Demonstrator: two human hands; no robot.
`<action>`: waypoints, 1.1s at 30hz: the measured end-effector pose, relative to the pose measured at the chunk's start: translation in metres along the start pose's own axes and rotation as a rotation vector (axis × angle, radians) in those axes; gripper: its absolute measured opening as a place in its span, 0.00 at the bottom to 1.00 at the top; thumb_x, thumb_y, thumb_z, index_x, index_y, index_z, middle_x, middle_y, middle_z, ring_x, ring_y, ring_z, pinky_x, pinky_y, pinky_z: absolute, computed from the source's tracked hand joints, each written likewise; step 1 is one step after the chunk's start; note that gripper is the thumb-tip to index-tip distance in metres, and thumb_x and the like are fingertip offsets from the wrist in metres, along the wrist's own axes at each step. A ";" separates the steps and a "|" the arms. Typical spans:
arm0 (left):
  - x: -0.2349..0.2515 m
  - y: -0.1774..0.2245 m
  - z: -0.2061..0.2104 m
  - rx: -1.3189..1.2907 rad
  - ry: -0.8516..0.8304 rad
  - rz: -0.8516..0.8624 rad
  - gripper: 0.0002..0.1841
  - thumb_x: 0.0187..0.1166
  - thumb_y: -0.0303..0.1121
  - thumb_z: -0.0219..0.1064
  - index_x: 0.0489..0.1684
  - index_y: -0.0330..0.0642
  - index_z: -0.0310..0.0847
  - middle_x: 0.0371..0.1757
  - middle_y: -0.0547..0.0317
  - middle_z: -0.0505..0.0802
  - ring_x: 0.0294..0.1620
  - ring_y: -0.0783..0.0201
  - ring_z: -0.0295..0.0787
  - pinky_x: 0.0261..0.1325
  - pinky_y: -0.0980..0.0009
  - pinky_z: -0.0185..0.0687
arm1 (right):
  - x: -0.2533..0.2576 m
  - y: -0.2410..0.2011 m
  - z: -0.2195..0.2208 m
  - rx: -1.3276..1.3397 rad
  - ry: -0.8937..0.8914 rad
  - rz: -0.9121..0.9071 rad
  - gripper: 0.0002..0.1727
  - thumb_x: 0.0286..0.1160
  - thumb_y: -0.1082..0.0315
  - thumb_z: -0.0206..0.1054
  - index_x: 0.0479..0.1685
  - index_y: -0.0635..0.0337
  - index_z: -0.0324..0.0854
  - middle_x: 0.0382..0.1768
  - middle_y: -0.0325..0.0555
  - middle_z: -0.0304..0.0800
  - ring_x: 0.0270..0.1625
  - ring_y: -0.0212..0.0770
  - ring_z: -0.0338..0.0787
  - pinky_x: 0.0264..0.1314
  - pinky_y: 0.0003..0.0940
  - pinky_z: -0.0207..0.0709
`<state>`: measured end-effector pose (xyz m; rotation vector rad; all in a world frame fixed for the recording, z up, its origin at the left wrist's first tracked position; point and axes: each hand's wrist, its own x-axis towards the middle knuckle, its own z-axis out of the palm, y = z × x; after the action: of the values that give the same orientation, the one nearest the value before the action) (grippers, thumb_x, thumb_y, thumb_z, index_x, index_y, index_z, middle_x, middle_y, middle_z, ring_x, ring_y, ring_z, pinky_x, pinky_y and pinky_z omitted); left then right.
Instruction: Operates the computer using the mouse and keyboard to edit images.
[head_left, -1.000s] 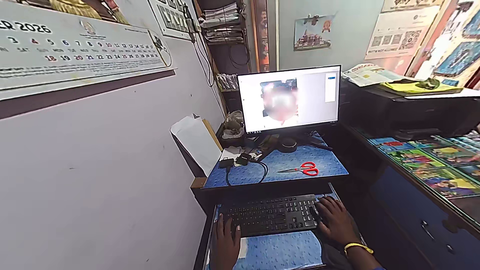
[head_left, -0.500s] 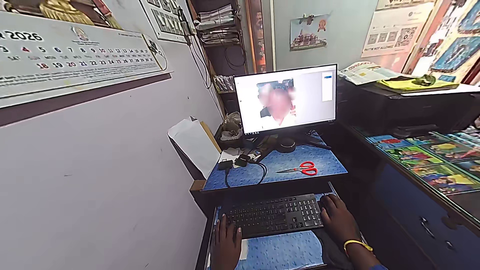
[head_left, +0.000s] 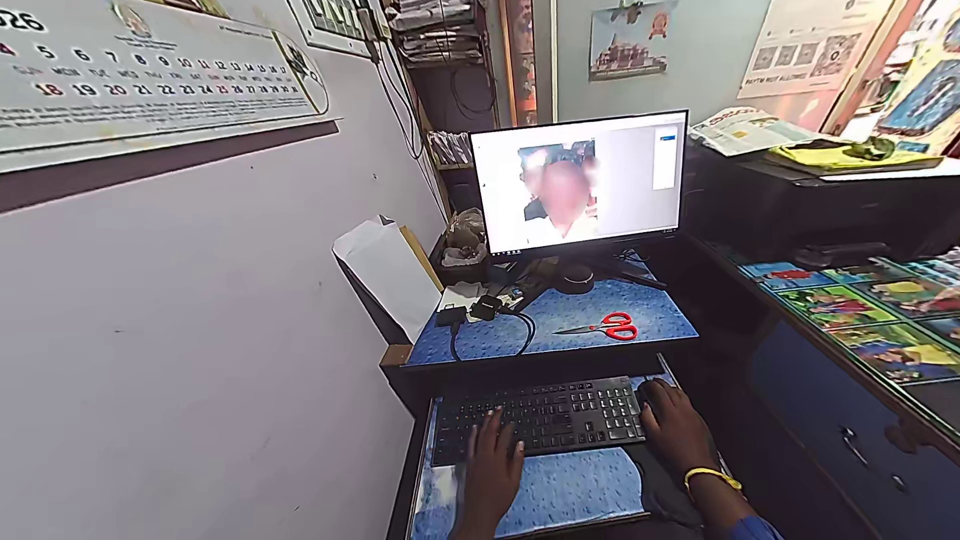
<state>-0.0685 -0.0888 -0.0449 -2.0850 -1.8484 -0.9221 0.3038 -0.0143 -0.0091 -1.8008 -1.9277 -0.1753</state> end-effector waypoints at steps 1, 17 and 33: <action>0.006 0.013 0.007 -0.032 0.023 0.025 0.26 0.86 0.55 0.49 0.65 0.51 0.87 0.82 0.52 0.80 0.87 0.50 0.70 0.87 0.42 0.58 | 0.000 -0.001 -0.001 -0.004 -0.006 0.007 0.29 0.74 0.51 0.55 0.70 0.54 0.84 0.75 0.46 0.85 0.73 0.56 0.85 0.72 0.55 0.78; 0.022 0.059 0.029 0.081 -0.199 0.026 0.33 0.87 0.59 0.42 0.79 0.52 0.78 0.90 0.58 0.71 0.92 0.53 0.61 0.91 0.44 0.48 | 0.001 -0.004 -0.007 -0.026 -0.042 0.020 0.26 0.80 0.53 0.54 0.72 0.49 0.83 0.77 0.48 0.82 0.79 0.52 0.80 0.80 0.50 0.73; 0.021 0.058 0.029 0.093 -0.165 0.026 0.31 0.87 0.60 0.42 0.78 0.56 0.79 0.90 0.60 0.71 0.91 0.55 0.63 0.91 0.46 0.51 | -0.001 -0.008 -0.011 0.001 -0.041 0.021 0.25 0.75 0.55 0.56 0.70 0.46 0.85 0.74 0.49 0.82 0.80 0.50 0.79 0.80 0.51 0.74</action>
<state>-0.0041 -0.0673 -0.0420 -2.1809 -1.8979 -0.6620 0.2992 -0.0208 0.0021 -1.8370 -1.9363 -0.1313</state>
